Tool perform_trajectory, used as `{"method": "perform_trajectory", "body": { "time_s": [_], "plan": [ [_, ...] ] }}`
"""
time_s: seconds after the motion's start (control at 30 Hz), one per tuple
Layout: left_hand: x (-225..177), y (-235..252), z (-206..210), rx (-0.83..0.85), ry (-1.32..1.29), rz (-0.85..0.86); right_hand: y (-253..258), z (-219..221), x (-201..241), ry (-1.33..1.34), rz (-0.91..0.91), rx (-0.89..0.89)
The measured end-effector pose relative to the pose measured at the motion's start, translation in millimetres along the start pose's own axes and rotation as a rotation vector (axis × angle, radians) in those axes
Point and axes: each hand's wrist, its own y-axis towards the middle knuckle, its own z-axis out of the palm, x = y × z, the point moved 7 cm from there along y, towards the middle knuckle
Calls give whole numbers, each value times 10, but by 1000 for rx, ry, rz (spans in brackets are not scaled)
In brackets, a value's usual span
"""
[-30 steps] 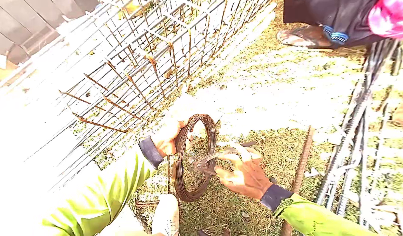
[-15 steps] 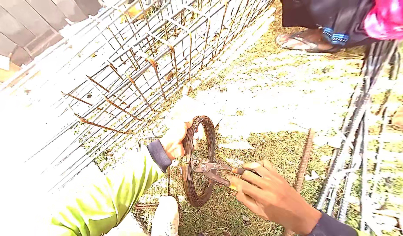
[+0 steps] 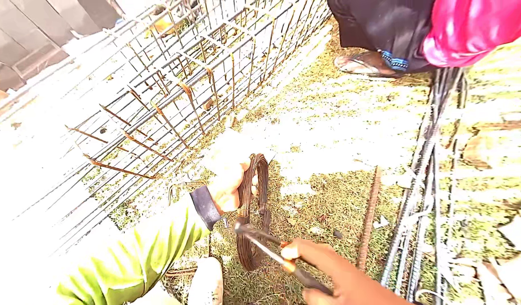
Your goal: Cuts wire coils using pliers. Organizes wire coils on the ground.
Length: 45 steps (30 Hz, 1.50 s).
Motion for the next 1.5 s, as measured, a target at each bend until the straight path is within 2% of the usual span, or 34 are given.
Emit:
{"method": "perform_trajectory", "body": {
  "time_s": [0.03,0.07,0.2,0.27,0.37,0.5,0.67,0.73,0.77,0.8,0.83,0.87,0.9,1.03,1.23,1.5],
  "plan": [
    [7,2,-15,3,-2,-2,-34,-48,-184,60,-52,-27],
    [14,2,-21,6,-2,-3,-65,-109,-333,-4,-94,-89],
    [23,-28,-8,-20,-16,-19,-30,-376,-472,-747,-256,-459],
    [24,-8,9,-7,-4,-26,29,-446,-471,-916,-356,-485],
    [13,3,-2,3,11,-33,142,-426,-476,-1013,-422,-429],
    [-7,21,-18,-15,-19,-40,229,-316,-526,-1022,-450,-379],
    [-37,45,-56,-8,-38,-35,237,-266,-531,-1008,-451,-418],
    [-82,-105,-5,3,29,-15,235,-281,-532,-1001,-462,-448],
    [-128,-302,80,-121,107,-38,238,-286,-530,-996,-470,-463],
    [-163,-514,205,-377,100,-99,245,-288,-528,-991,-478,-467],
    [-124,-304,81,-120,99,-51,254,-290,-520,-992,-482,-462],
    [-74,-107,-4,6,21,-27,262,-289,-512,-998,-485,-459],
    [-44,-4,-41,25,-27,-36,275,-287,-508,-1005,-486,-449],
    [-34,14,-70,-57,-31,-63,334,-279,-480,-1025,-515,-407],
    [-23,33,-135,-79,-57,-30,399,-266,-513,-1019,-550,-354],
    [-59,47,-197,-128,-47,-4,341,-269,-563,-926,-577,-475]
  ]
}}
